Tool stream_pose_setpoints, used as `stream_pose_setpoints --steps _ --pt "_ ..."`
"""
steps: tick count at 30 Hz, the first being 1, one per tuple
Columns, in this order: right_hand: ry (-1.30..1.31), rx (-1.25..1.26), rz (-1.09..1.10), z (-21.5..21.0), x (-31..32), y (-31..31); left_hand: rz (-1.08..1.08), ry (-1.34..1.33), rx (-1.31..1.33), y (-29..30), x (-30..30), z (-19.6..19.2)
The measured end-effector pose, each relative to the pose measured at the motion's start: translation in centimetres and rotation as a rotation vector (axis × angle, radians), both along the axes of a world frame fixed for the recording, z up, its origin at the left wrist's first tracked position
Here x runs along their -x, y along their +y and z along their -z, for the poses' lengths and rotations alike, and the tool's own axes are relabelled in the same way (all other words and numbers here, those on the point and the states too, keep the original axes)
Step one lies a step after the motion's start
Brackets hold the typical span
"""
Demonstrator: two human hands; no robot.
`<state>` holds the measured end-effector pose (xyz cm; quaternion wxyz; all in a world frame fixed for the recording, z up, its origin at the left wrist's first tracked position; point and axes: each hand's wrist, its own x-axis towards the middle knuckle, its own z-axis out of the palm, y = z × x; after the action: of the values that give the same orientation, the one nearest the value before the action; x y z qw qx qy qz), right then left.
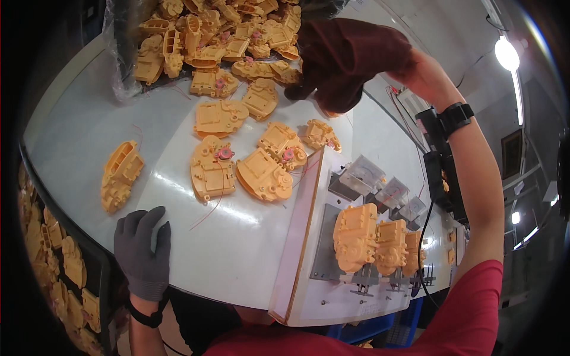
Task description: The person repeatedly places yellow plastic electronic housings onto a multi-station testing rig, presses a lever to engage the test, and then removes the components. They handle the components one at a time, moving them between the rig and nearby trays. The person also briefly wipes the work surface with a cloth.
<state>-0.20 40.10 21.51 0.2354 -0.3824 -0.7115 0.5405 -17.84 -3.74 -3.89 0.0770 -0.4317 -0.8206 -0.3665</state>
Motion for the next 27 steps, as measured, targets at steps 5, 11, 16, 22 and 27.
stream_pose_setpoints --steps 5,11,16,22,27 --pt "0.232 -0.476 0.278 -4.7 -2.7 5.8 -0.021 0.001 0.021 0.0 -0.2 -0.1" --pt "-0.348 -0.784 0.306 2.0 -0.1 10.4 -0.032 -0.013 0.038 -0.1 -0.1 0.0" --pt "-0.517 -0.131 -0.290 11.3 3.1 7.3 -0.015 -0.015 0.031 0.0 -0.1 0.0" --pt "-0.407 0.019 -0.492 8.9 6.1 -1.9 -0.012 0.005 -0.007 0.0 -0.2 -0.1" --pt "-0.160 -0.049 -0.450 4.0 3.6 -4.7 -0.008 0.002 -0.035 0.0 -0.2 -0.1"
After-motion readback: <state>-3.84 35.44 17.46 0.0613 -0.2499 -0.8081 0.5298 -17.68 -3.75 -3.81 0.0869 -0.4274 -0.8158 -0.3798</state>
